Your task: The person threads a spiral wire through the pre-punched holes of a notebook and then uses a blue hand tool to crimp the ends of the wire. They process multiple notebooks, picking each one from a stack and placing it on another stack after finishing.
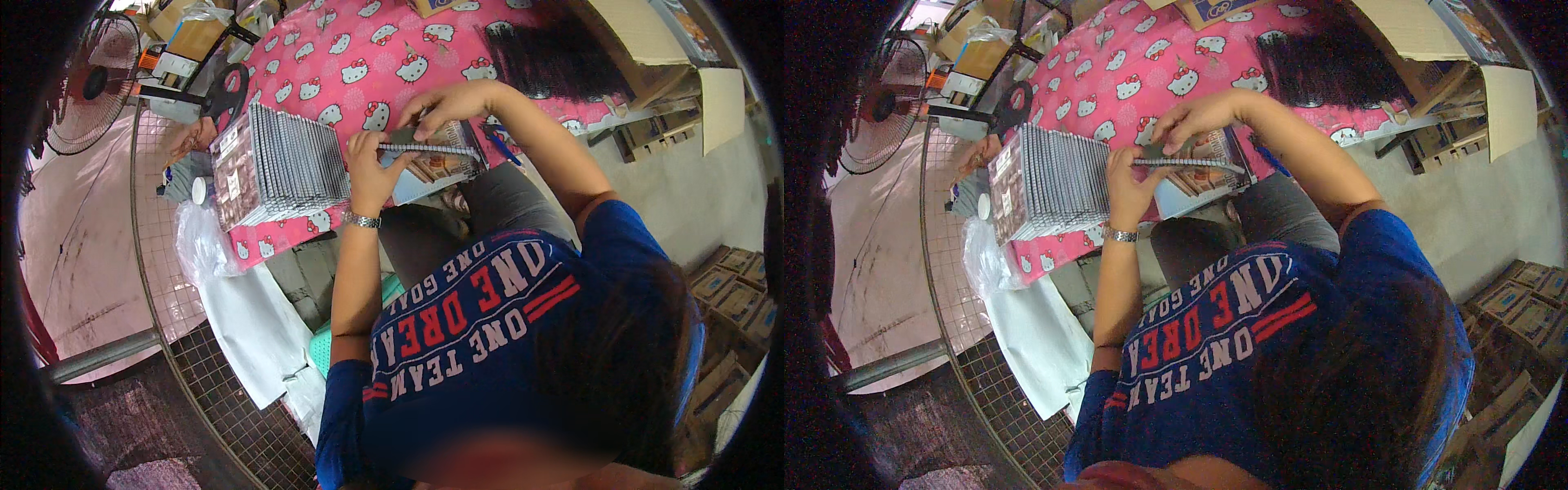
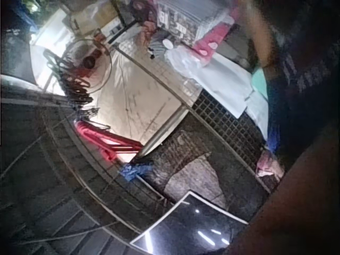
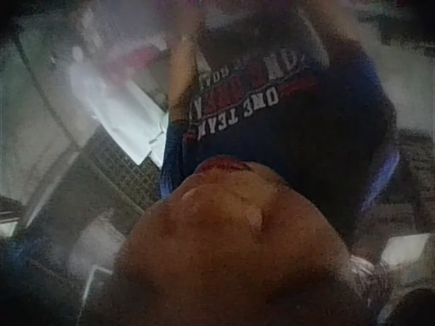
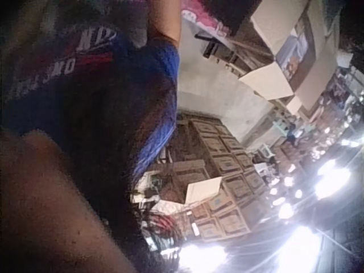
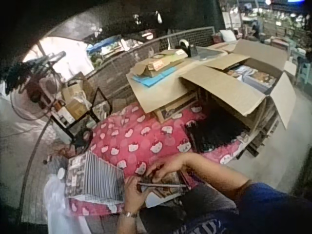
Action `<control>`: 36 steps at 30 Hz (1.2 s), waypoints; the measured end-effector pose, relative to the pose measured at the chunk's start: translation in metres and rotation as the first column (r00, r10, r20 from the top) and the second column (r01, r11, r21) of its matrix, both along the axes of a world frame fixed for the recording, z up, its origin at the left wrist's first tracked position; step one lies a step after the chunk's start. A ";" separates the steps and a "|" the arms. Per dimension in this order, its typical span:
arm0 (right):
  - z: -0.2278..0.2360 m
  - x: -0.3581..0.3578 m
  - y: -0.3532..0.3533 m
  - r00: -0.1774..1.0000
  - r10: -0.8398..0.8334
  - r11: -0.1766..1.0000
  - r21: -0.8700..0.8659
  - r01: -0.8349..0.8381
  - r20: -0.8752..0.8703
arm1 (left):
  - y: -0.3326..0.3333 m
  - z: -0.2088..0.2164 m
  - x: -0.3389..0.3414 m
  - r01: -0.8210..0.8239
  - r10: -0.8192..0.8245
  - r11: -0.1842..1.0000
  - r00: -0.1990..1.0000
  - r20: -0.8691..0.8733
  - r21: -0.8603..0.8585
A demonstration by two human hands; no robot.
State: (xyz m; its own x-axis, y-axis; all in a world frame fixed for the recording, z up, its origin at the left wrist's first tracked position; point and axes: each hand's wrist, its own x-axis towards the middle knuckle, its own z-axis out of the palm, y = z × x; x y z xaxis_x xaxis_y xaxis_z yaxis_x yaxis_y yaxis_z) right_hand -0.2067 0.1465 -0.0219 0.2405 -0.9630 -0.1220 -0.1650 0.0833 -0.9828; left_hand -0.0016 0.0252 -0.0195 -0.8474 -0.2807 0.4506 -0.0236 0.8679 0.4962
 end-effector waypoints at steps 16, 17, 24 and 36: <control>0.022 0.011 -0.019 0.854 0.007 1.000 0.014 -0.016 0.520 | -0.046 -0.023 0.013 0.006 -0.087 0.770 0.992 0.096 0.638; 0.017 0.008 -0.022 0.921 0.022 0.999 0.033 -0.038 0.390 | -0.046 -0.024 0.011 0.031 -0.109 0.768 0.991 0.084 0.639; 0.013 0.011 -0.030 0.980 -0.021 0.998 0.059 0.009 0.199 | -0.054 -0.038 0.014 0.058 -0.122 0.745 0.991 0.051 0.664; -0.053 -0.034 -0.037 0.546 -0.416 0.848 -0.092 0.522 -0.728 | -0.047 -0.019 0.015 -0.051 -0.030 0.709 0.994 0.103 0.704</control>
State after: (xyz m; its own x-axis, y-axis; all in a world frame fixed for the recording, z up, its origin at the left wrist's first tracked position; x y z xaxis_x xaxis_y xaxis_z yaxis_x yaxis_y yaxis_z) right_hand -0.2404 0.1099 -0.0746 -0.4518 -0.8760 -0.1689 -0.6905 0.4632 -0.5555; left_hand 0.0138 -0.0220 -0.0390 -0.8705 -0.4911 0.0322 -0.1145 0.2658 0.9572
